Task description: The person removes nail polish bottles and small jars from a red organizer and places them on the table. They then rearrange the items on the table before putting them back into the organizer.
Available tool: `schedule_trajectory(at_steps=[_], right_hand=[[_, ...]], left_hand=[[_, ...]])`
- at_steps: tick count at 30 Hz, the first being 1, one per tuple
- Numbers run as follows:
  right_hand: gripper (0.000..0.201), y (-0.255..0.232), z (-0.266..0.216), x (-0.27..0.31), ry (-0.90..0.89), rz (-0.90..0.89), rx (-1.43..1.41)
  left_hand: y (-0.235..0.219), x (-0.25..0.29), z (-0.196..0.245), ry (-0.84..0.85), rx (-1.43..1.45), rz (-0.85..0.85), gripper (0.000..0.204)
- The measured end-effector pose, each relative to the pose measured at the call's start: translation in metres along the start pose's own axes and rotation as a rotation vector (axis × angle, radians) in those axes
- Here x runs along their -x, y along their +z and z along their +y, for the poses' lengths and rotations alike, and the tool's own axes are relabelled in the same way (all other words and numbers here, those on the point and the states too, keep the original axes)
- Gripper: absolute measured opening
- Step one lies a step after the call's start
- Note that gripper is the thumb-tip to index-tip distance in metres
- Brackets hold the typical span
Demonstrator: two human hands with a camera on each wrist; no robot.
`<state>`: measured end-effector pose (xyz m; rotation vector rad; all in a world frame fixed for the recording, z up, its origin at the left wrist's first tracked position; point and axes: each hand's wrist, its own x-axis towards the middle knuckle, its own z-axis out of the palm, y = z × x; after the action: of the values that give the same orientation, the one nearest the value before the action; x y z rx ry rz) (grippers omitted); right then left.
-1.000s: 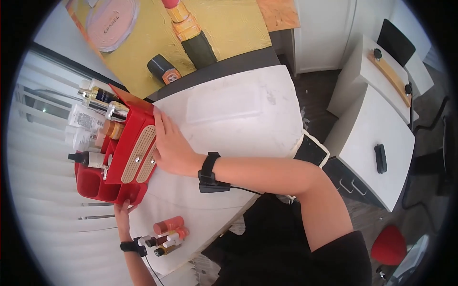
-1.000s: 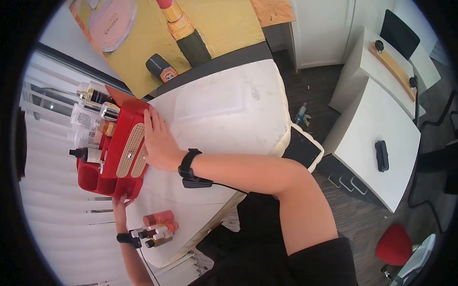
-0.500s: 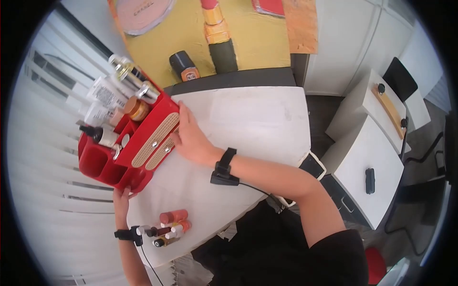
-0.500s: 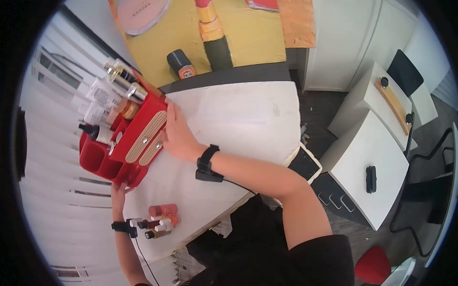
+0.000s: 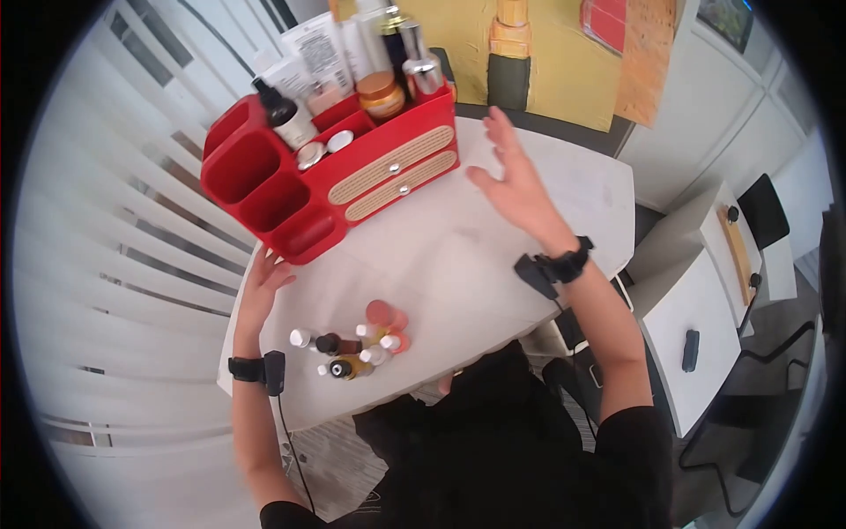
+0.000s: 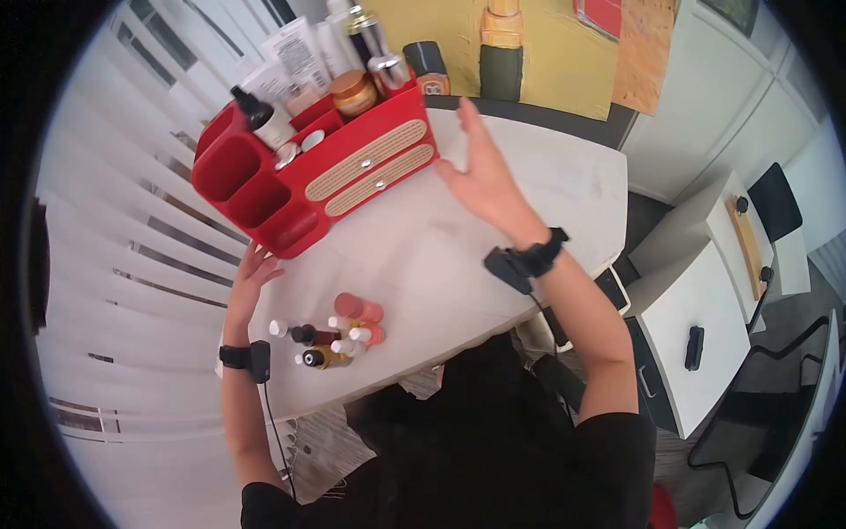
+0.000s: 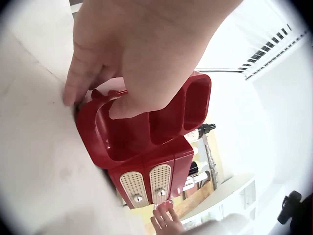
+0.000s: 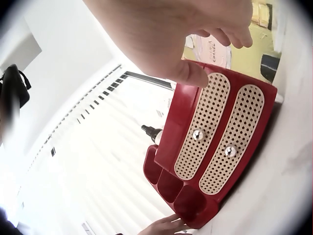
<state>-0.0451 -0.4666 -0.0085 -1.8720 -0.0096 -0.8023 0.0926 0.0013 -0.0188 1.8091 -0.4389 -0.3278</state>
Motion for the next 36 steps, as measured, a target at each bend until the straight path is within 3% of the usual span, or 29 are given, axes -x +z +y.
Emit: schedule_trajectory(at_steps=[1, 3, 5, 7, 8, 11, 13, 19, 25, 29, 32, 34, 36], right_hand=[[0.099, -0.013, -0.007, 0.006, 0.004, -0.009, 0.006], [0.084, -0.046, -0.02, 0.018, -0.152, -0.112, 0.395], [0.074, -0.078, -0.017, 0.026, -0.145, -0.164, 0.677], [0.074, -0.121, 0.033, 0.028, -0.077, -0.199, 0.928], [0.074, -0.126, 0.041, 0.026, -0.102, -0.2, 0.922], [0.072, -0.137, 0.044, 0.033, 0.055, -0.222, 0.956], [0.07, -0.13, 0.046, 0.029, 0.094, -0.16, 0.973], [0.067, -0.078, 0.051, -0.005, 0.114, -0.139, 0.974], [0.068, -0.063, 0.059, -0.011, 0.092, -0.075, 0.973], [0.069, -0.069, 0.066, -0.01, 0.066, -0.078, 0.919], [0.068, -0.074, 0.073, -0.014, 0.016, -0.18, 0.82], [0.063, -0.078, 0.049, -0.01, -0.102, -0.023, 0.867], [0.061, -0.071, 0.0, 0.004, -0.12, -0.049, 0.718]], left_hand=[[0.002, 0.006, -0.003, 0.024, 0.004, 0.001, 0.076], [0.003, 0.014, -0.005, 0.033, -0.001, -0.02, 0.079], [0.003, 0.013, -0.018, 0.09, -0.024, -0.032, 0.08], [0.005, 0.02, -0.028, 0.13, -0.001, 0.004, 0.082], [0.009, 0.024, -0.027, 0.149, -0.058, 0.021, 0.083], [0.024, 0.031, -0.017, 0.152, -0.136, 0.048, 0.085], [0.032, 0.037, -0.007, 0.14, -0.133, 0.121, 0.075], [0.044, 0.052, 0.003, 0.173, -0.154, 0.142, 0.051], [0.044, 0.057, 0.006, 0.195, -0.306, 0.058, 0.043], [0.042, 0.056, 0.012, 0.213, -0.401, 0.01, 0.043], [0.032, 0.063, 0.019, 0.182, -0.448, -0.088, 0.053], [0.022, 0.065, 0.028, 0.22, -0.441, -0.279, 0.068], [0.008, 0.076, 0.037, 0.169, -0.38, -0.321, 0.076]])
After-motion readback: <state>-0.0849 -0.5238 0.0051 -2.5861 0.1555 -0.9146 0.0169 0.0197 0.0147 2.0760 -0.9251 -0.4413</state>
